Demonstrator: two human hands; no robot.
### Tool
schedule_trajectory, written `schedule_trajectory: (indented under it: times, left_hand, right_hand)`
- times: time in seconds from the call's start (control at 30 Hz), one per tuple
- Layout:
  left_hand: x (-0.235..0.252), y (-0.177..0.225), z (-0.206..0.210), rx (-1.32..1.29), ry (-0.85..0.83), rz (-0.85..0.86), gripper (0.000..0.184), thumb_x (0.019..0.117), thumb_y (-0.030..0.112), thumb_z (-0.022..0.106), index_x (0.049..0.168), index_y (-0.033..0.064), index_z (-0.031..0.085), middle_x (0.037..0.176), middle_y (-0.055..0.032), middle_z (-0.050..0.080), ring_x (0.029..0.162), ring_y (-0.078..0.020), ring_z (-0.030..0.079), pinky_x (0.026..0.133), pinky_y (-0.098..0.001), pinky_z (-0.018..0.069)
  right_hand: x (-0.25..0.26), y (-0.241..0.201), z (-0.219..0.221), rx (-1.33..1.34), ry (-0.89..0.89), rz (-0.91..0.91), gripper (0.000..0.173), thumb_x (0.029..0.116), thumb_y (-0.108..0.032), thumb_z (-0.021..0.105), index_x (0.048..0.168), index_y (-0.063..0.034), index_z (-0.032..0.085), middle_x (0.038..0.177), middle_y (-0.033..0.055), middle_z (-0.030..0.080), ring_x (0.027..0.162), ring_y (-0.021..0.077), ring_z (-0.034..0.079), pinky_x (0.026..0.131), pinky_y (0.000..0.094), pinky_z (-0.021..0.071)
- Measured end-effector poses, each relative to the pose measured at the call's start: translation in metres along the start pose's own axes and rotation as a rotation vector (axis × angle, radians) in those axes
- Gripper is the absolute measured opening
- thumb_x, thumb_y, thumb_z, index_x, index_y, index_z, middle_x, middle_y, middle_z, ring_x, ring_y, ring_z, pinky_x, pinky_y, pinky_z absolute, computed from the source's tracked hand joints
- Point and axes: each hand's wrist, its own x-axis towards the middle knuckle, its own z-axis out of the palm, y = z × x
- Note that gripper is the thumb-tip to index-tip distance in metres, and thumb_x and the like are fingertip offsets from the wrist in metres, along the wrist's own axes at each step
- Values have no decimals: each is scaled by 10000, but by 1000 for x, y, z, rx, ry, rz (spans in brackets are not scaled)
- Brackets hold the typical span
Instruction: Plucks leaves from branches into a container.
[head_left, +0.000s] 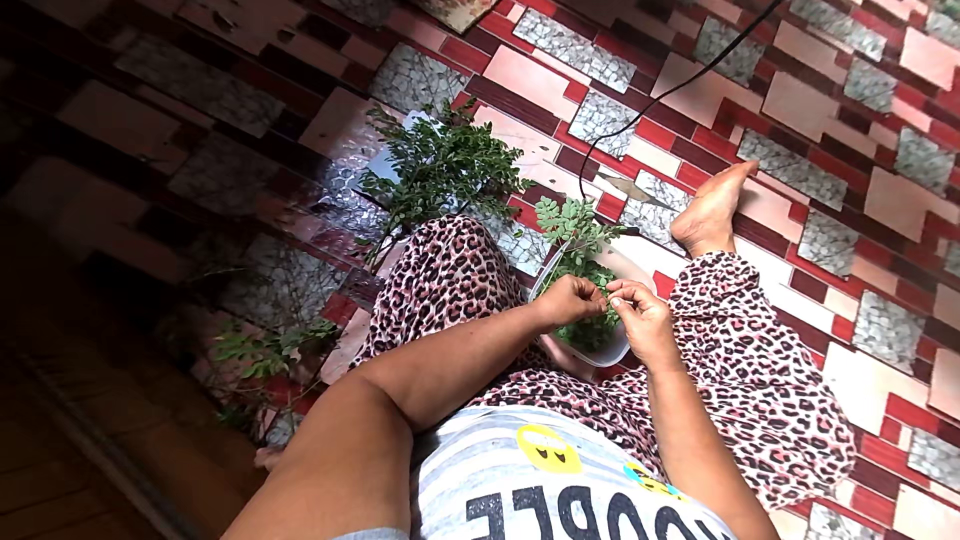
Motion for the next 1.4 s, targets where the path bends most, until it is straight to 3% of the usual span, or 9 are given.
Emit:
schedule_trajectory:
  times: [0.27, 0.43, 0.7, 0.8, 0.93, 1.07, 1.2, 1.3, 1.4]
  left_hand:
    - [-1, 0, -2, 6, 6, -2, 125, 952, 70, 686, 863, -14, 664, 771, -38, 602, 712, -81, 549, 693, -277, 478]
    - [0, 0, -1, -3, 14, 1, 134, 951, 70, 690, 852, -16, 662, 742, -35, 597, 686, -80, 547, 672, -270, 476]
    - [-5, 6, 1, 40, 28, -32, 183, 966, 68, 683, 806, -2, 627, 703, -32, 554, 639, -75, 503, 620, -252, 435]
    - [0, 1, -1, 29, 11, -27, 154, 958, 76, 679, 836, -10, 641, 727, -36, 570, 673, -90, 529, 662, -284, 465]
    - [-1, 3, -1, -30, 20, -37, 128, 971, 65, 664, 881, -23, 641, 752, -37, 572, 691, -83, 533, 678, -268, 474]
    - [1, 2, -1, 19, -18, -48, 130, 980, 80, 661, 900, -22, 646, 770, -45, 580, 704, -90, 534, 690, -281, 471]
    - [-2, 5, 1, 88, -37, -57, 136, 988, 79, 652, 886, -8, 626, 764, -44, 561, 693, -95, 521, 672, -279, 462]
    - [-6, 10, 0, 31, 3, -62, 135, 1003, 83, 631, 911, -15, 621, 770, -45, 546, 687, -92, 506, 659, -268, 450]
    - [-1, 1, -3, -106, 53, -23, 120, 1005, 81, 621, 949, -24, 627, 796, -53, 571, 709, -98, 535, 682, -275, 479]
  right_hand:
    - [2, 5, 6, 172, 114, 105, 105, 980, -22, 546, 979, -27, 651, 1148, 71, 673, 952, 132, 659, 836, 317, 566]
    - [1, 3, 0, 15, 26, 32, 113, 923, -58, 665, 1015, -7, 706, 1274, 120, 636, 1137, 160, 631, 912, 319, 563]
    - [-1, 2, 7, -52, 13, -73, 98, 940, -28, 603, 848, -1, 618, 1245, 126, 624, 1064, 124, 631, 869, 281, 553]
    - [2, 5, 5, 56, 116, 14, 134, 998, -61, 536, 939, -12, 646, 1214, 94, 654, 1070, 141, 648, 896, 337, 566]
    - [4, 4, -5, 105, 125, 234, 237, 1056, -156, 515, 1128, -10, 688, 1131, 82, 684, 968, 135, 662, 849, 320, 562]
    - [2, 5, 0, 182, 15, 242, 85, 979, -47, 633, 1022, -8, 695, 1001, 60, 708, 889, 108, 658, 810, 282, 555]
    - [5, 11, 2, 31, 151, 122, 52, 955, -42, 666, 921, -12, 691, 906, 38, 695, 857, 80, 653, 818, 291, 552]
    - [7, 11, -9, -29, 127, 115, 170, 1015, -112, 592, 1013, -15, 731, 1062, 67, 722, 973, 112, 674, 871, 313, 557]
    - [2, 5, -14, 33, -52, 196, 315, 1049, -189, 513, 1246, -3, 673, 1289, 115, 668, 1093, 167, 659, 932, 357, 545]
